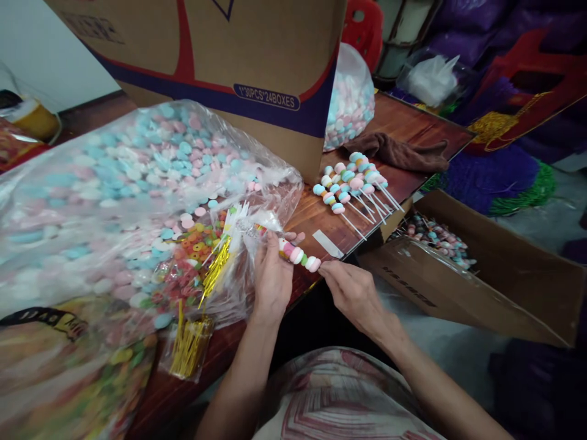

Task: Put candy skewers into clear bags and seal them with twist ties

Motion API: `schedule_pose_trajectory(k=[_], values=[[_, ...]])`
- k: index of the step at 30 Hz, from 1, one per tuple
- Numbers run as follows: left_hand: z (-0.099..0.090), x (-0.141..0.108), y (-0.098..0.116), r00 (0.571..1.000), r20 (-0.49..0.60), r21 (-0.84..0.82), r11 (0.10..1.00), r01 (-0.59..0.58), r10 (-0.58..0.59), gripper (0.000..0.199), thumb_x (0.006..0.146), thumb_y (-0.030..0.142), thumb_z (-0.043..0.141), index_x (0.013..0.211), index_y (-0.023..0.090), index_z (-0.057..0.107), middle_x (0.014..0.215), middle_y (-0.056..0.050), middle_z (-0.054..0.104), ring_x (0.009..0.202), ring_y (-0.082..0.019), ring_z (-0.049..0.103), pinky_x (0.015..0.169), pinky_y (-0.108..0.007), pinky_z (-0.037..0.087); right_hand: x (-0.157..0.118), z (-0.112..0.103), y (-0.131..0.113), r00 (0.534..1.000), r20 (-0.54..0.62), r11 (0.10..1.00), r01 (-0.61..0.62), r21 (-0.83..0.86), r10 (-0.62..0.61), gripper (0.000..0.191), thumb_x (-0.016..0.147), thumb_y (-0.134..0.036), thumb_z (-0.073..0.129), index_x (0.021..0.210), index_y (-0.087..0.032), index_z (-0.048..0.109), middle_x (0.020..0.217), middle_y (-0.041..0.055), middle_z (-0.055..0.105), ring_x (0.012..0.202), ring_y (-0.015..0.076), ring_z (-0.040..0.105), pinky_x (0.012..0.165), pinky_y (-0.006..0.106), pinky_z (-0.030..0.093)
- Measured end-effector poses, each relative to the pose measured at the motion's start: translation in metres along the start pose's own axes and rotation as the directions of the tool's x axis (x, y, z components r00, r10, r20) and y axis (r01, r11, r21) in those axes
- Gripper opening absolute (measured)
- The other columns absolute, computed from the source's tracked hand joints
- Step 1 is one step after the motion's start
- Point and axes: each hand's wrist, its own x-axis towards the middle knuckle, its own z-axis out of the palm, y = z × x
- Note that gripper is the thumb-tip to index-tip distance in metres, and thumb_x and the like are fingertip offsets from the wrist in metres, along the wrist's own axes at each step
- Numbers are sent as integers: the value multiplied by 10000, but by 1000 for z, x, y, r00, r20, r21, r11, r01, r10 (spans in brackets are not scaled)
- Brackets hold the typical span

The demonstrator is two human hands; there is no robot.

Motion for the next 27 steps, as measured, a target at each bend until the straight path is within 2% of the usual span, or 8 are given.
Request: schedule_pose_trajectory(k=[3,5,8,10,13,16,21,27], values=[[3,-2,-4,999,42,-9,1000,-16,16,273,899,432,658,827,170,630,819,-17,676,883,-168,703,817,-285,511,-2,5,-8,994,35,986,-107,127,103,254,1025,-203,427,870,-170,626,699,30,586,595,142,503,603,270,385],[4,-3,-5,998,66,-6,1000,-24,24,298,912,454,632,817,171,630,817,-15,662,871,-150,686,812,-265,500,-3,4,-14,960,98,891,-282,357,264,236,1013,-261,473,846,-174,615,637,-12,507,535,116,419,536,247,339],[4,-2,-6,995,96,-7,1000,-15,16,313,899,467,646,796,172,618,818,-15,648,841,-136,667,794,-249,491,-1,3,-16,823,335,459,-542,704,459,262,958,-369,581,788,-169,588,534,-72,374,444,78,268,440,217,216],[4,-2,-6,992,124,-18,1000,15,-13,306,876,463,676,792,177,606,806,-10,634,806,-135,657,773,-253,492,0,3,-13,729,521,113,-623,774,444,286,879,-413,683,781,-161,591,494,-109,308,411,53,157,415,206,140],[5,-3,-7,982,173,-11,997,76,-73,309,855,464,699,803,178,592,771,-3,609,759,-143,650,732,-265,504,4,6,-10,672,618,-102,-639,762,408,320,784,-415,783,782,-149,606,478,-129,293,405,34,99,409,199,106],[5,-6,-8,974,198,30,994,105,-109,290,850,442,711,828,178,593,744,-5,604,774,-163,665,691,-264,507,8,10,-15,710,493,66,-601,797,503,292,827,-407,731,760,-157,595,482,-105,339,411,50,165,420,206,128],[0,-1,-2,957,233,60,985,164,-174,262,817,382,758,830,163,615,797,-30,660,848,-194,697,705,-276,521,9,13,-22,870,140,673,-459,581,473,252,957,-349,572,772,-178,587,566,-54,423,526,106,366,508,230,288],[-6,14,11,988,54,-55,988,148,-145,243,784,348,793,854,180,633,826,-12,705,849,-176,719,708,-258,523,4,10,-12,905,149,770,-419,482,399,244,974,-345,563,800,-180,613,640,-40,481,576,118,406,556,241,325]])
